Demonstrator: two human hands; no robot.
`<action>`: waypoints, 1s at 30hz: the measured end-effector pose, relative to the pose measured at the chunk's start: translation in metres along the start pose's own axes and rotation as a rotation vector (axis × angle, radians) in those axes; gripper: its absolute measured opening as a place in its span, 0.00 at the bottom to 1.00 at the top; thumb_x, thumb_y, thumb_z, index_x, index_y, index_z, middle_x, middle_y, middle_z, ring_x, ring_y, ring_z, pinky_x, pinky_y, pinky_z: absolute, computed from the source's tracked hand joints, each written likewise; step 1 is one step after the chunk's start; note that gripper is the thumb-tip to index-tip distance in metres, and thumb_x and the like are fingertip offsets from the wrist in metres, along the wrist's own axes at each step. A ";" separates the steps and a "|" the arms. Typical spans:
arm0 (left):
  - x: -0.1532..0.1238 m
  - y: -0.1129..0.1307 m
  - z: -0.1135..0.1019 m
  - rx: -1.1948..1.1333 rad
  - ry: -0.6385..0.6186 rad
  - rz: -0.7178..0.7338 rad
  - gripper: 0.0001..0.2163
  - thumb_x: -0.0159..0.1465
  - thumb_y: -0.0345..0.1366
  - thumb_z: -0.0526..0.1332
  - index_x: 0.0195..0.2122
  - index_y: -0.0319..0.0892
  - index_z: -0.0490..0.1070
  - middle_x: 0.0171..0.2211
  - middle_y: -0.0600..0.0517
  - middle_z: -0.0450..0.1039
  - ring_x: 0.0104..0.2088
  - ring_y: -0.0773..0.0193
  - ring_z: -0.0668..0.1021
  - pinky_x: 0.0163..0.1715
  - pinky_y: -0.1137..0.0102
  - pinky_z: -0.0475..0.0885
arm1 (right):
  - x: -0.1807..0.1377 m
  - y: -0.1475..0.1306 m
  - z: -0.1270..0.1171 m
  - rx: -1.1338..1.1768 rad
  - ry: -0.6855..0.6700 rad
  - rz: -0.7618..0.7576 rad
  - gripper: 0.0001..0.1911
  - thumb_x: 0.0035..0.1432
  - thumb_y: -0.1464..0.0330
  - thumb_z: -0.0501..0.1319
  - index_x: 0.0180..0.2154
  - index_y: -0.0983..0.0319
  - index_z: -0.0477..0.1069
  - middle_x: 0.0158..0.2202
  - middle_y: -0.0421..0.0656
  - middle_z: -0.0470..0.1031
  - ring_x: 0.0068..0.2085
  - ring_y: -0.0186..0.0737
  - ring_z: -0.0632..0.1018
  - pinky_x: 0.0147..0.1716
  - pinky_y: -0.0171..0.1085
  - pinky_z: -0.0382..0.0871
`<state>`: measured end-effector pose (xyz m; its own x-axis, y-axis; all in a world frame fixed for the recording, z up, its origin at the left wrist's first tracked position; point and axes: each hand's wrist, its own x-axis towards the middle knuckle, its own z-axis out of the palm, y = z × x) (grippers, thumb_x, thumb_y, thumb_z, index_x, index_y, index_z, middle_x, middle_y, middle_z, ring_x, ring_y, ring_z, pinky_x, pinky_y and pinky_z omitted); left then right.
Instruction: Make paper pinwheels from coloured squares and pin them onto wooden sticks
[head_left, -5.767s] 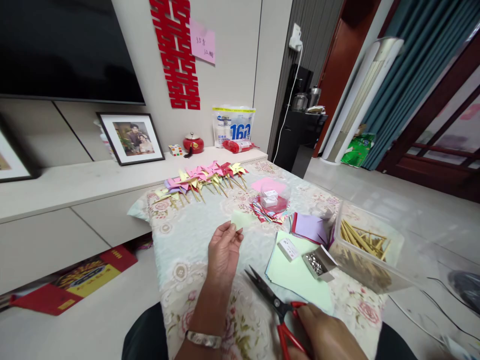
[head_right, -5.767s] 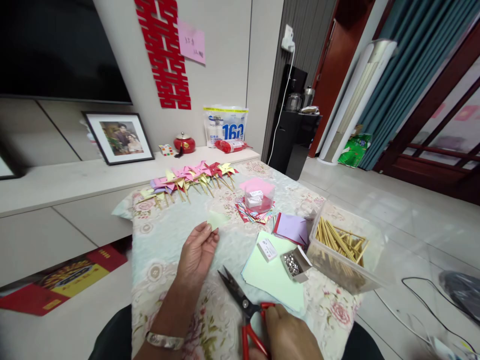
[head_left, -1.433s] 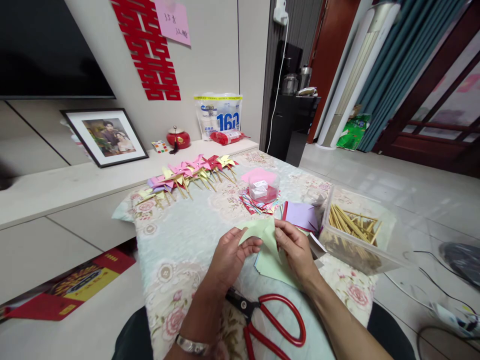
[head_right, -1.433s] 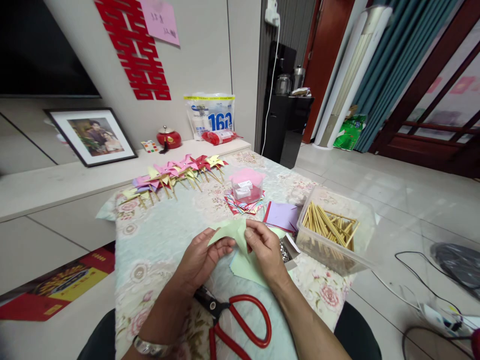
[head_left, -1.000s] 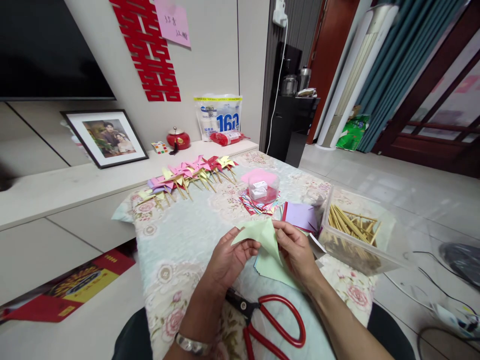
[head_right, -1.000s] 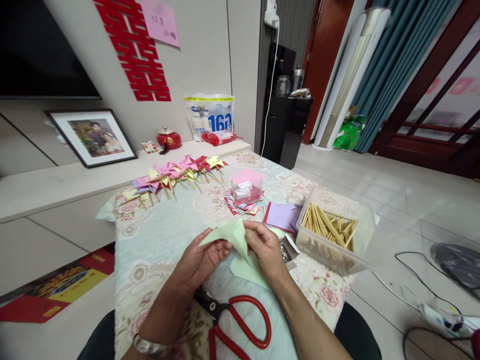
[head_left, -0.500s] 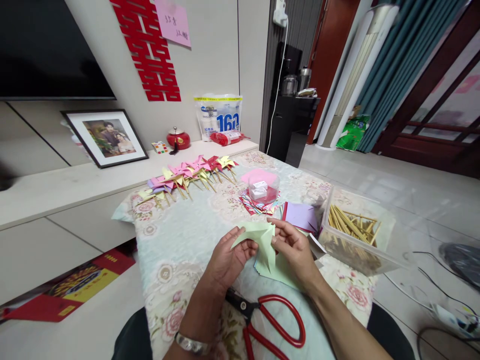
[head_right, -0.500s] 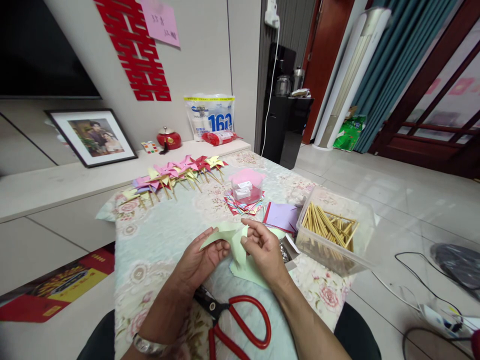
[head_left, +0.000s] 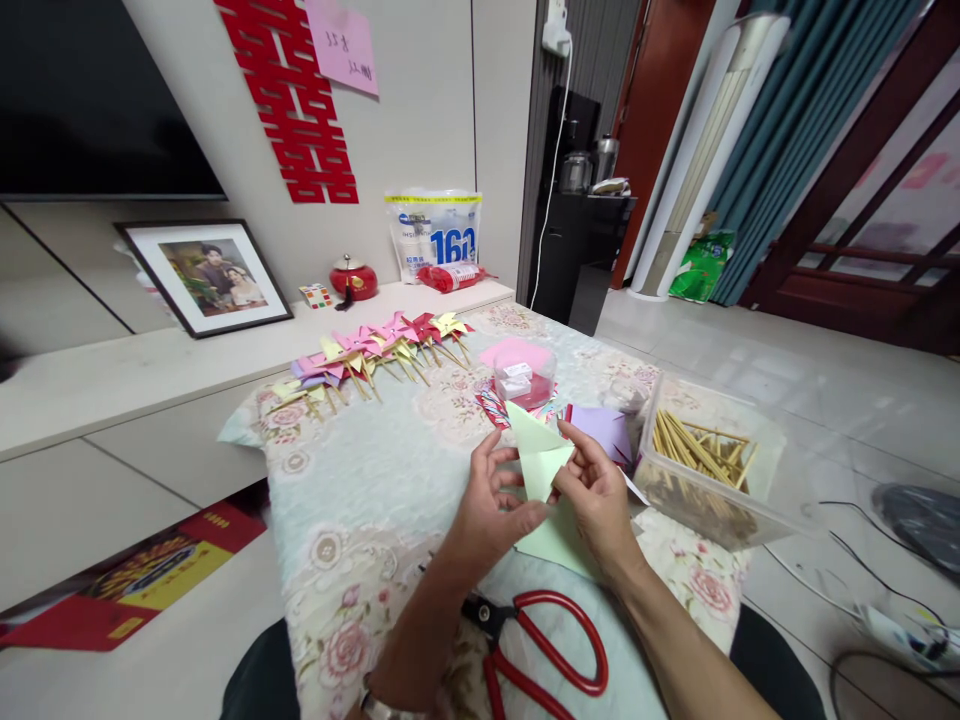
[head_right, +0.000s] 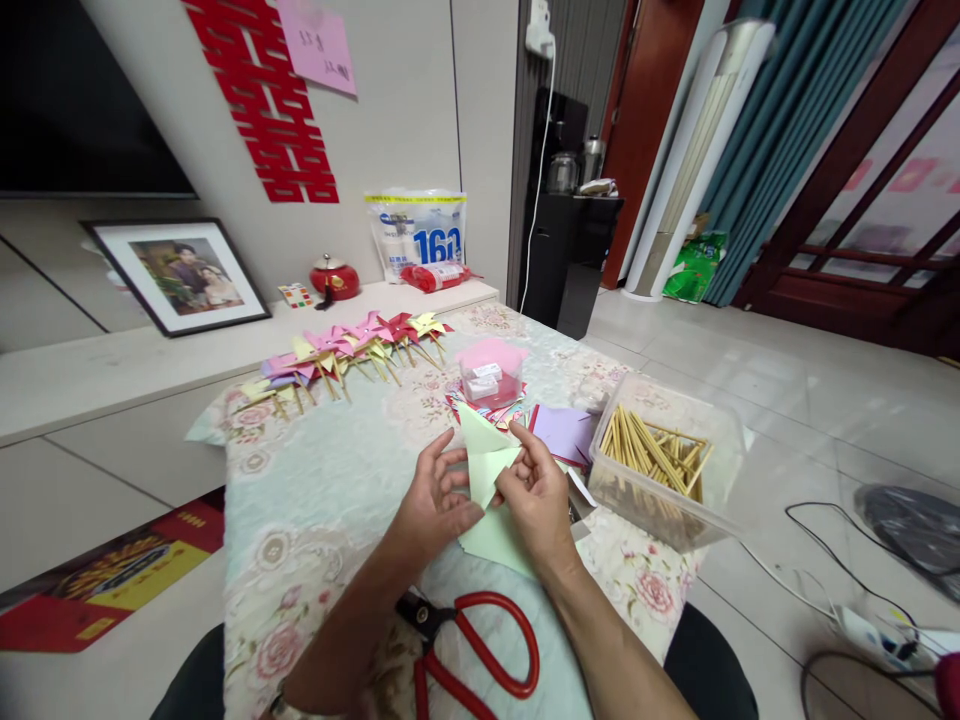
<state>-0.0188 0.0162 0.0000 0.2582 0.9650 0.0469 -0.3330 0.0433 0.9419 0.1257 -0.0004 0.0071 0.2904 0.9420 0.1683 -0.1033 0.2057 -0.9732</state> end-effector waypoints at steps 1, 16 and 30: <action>-0.001 0.001 0.003 0.029 0.005 0.016 0.49 0.43 0.36 0.77 0.64 0.45 0.54 0.56 0.38 0.65 0.43 0.55 0.78 0.34 0.68 0.72 | -0.001 0.000 0.001 -0.016 0.004 -0.007 0.30 0.49 0.71 0.62 0.56 0.62 0.68 0.24 0.32 0.67 0.22 0.32 0.71 0.24 0.33 0.66; -0.005 0.007 0.013 0.176 0.065 0.037 0.38 0.50 0.27 0.69 0.62 0.41 0.56 0.53 0.39 0.71 0.40 0.58 0.79 0.36 0.69 0.73 | -0.004 0.000 0.004 -0.059 -0.052 0.002 0.29 0.51 0.68 0.64 0.56 0.63 0.68 0.24 0.32 0.64 0.23 0.32 0.69 0.24 0.33 0.66; -0.002 0.008 0.004 -0.063 0.119 -0.055 0.18 0.56 0.39 0.68 0.45 0.37 0.75 0.41 0.43 0.82 0.39 0.52 0.82 0.36 0.65 0.76 | -0.005 0.001 0.004 -0.152 -0.109 0.035 0.30 0.53 0.63 0.66 0.57 0.63 0.68 0.21 0.31 0.64 0.21 0.35 0.73 0.26 0.36 0.68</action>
<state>-0.0188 0.0134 0.0085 0.1697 0.9844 -0.0470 -0.3784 0.1091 0.9192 0.1201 -0.0043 0.0063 0.1833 0.9728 0.1418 0.0355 0.1377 -0.9898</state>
